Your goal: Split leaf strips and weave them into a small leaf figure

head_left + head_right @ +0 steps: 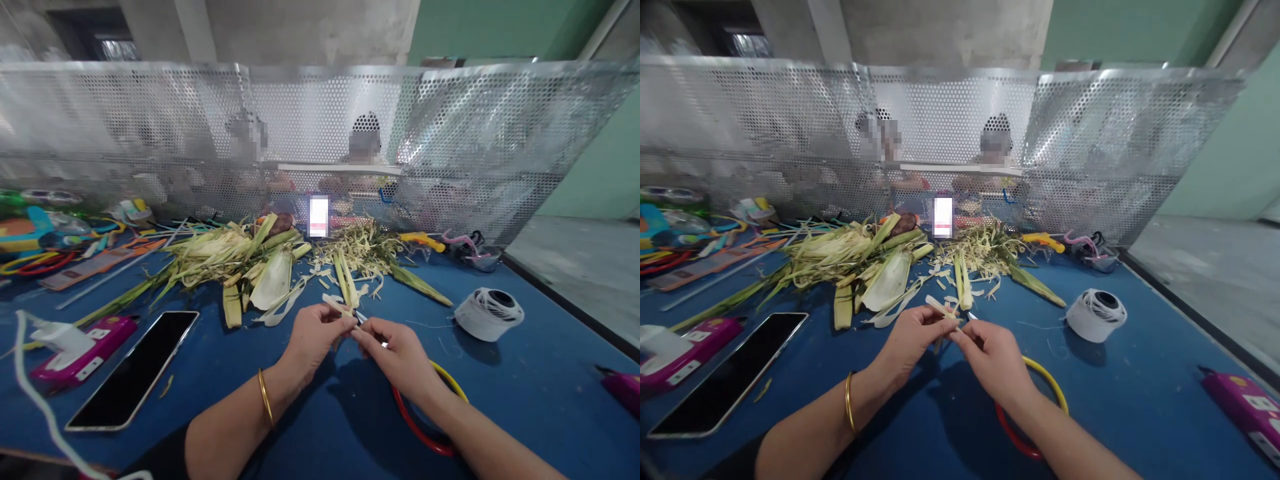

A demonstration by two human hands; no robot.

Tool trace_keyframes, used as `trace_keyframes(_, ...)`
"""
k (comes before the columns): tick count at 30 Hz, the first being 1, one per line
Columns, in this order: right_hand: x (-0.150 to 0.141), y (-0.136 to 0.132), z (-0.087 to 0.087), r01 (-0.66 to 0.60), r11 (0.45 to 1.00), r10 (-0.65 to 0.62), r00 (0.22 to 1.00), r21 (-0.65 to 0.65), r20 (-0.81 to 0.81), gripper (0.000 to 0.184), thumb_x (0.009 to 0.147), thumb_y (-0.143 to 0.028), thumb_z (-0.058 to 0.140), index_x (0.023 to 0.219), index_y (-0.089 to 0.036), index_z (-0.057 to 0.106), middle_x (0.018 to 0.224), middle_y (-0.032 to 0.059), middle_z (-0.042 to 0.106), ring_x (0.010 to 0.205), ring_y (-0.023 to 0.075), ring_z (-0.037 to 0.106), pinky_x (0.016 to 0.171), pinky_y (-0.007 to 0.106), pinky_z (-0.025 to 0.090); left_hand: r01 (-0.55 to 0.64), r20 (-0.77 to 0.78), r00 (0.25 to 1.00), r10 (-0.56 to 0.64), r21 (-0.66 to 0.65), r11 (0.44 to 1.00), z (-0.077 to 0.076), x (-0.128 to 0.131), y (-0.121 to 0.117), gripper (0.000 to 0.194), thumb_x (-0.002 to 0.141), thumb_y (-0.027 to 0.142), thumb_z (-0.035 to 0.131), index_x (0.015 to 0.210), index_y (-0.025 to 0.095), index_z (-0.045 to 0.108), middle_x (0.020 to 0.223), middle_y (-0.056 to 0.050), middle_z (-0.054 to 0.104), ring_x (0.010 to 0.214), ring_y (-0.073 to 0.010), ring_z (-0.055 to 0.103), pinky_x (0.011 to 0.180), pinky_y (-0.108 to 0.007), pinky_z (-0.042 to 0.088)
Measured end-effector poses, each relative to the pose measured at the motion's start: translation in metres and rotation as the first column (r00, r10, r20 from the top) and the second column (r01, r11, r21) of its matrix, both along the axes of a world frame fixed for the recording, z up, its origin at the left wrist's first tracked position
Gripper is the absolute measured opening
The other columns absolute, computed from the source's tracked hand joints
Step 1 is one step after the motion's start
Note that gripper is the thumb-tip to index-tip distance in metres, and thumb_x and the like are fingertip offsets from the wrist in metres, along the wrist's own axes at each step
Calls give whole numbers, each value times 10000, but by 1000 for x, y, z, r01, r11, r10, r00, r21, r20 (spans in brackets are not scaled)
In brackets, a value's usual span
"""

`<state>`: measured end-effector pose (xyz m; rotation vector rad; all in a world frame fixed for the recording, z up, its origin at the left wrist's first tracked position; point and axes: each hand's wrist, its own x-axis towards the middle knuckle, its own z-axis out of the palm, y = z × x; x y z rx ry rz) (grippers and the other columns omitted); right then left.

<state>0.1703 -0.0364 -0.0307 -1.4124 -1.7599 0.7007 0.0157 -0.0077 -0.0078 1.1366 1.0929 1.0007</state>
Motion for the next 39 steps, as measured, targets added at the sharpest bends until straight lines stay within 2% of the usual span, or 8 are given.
trace_keyframes(6, -5, -6, 1, -125, 964, 86, 982, 237, 170, 391, 930, -351, 408, 572, -201, 457, 573, -16, 480, 565, 123, 446, 560, 232, 344, -8, 17, 1000, 8, 19, 1000, -5, 2, 1, 167, 625, 254, 716, 741, 133, 712, 598, 5, 636, 553, -105, 526, 578, -228, 404)
trace_keyframes(11, 6, 1, 5, 110, 971, -111, 994, 211, -9, 195, 892, -338, 475, 913, -206, 617, 853, 36, 651, 787, 174, 583, 707, 269, 442, 61, 71, 996, -58, -36, 998, 0, -2, 1, 284, 675, 412, 722, 647, 135, 664, 568, -10, 609, 496, -90, 494, 527, -223, 384)
trace_keyframes(13, 8, 5, 5, 45, 983, -36, 998, 178, -53, 220, 842, -336, 544, 1004, -210, 625, 980, 53, 669, 910, 201, 597, 809, 305, 450, 116, 156, 983, -99, -104, 988, 2, -2, -1, 304, 669, 435, 725, 672, 137, 664, 618, -25, 638, 529, -102, 540, 553, -225, 413)
trace_keyframes(16, 7, 8, 5, -130, 988, 135, 989, 82, -67, 226, 857, -376, 518, 797, -200, 648, 792, 27, 667, 783, 186, 595, 744, 282, 452, 211, 247, 955, -166, -166, 963, 4, -2, -3, 286, 692, 413, 682, 767, 137, 679, 672, -43, 672, 555, -113, 577, 569, -224, 427)
trace_keyframes(19, 5, 7, 5, -108, 992, 117, 980, 66, -159, 277, 860, -382, 505, 701, -188, 621, 684, 7, 624, 692, 162, 555, 669, 253, 433, 251, 285, 937, -202, -147, 957, 4, -2, -2, 273, 724, 369, 602, 852, 141, 679, 671, -46, 677, 551, -129, 588, 562, -240, 433)
trace_keyframes(30, 6, 10, 4, -264, 964, 261, 959, -12, -112, 334, 869, -416, 495, 669, -192, 641, 656, -3, 646, 670, 161, 598, 664, 261, 462, 70, 71, 994, -78, 101, 992, 0, 0, -1, 237, 611, 312, 759, 750, 137, 679, 746, -30, 679, 719, -145, 600, 720, -266, 463)
trace_keyframes(34, 26, 20, 5, -78, 997, 77, 992, 4, 102, 286, 873, -396, 476, 768, -203, 660, 682, 5, 672, 657, 170, 599, 618, 256, 432, 20, 120, 992, -28, 69, 997, 9, -10, 7, 309, 599, 357, 781, 788, 157, 637, 686, -10, 672, 643, -131, 611, 649, -252, 468)
trace_keyframes(39, 45, 31, 1, 204, 971, -235, 919, 127, 317, 240, 851, -382, 500, 805, -223, 675, 730, 18, 700, 662, 196, 607, 607, 280, 397, -256, 181, 958, 220, 202, 945, 30, -33, 21, 323, 557, 392, 800, 699, 150, 640, 609, 13, 620, 555, -85, 535, 523, -201, 385)
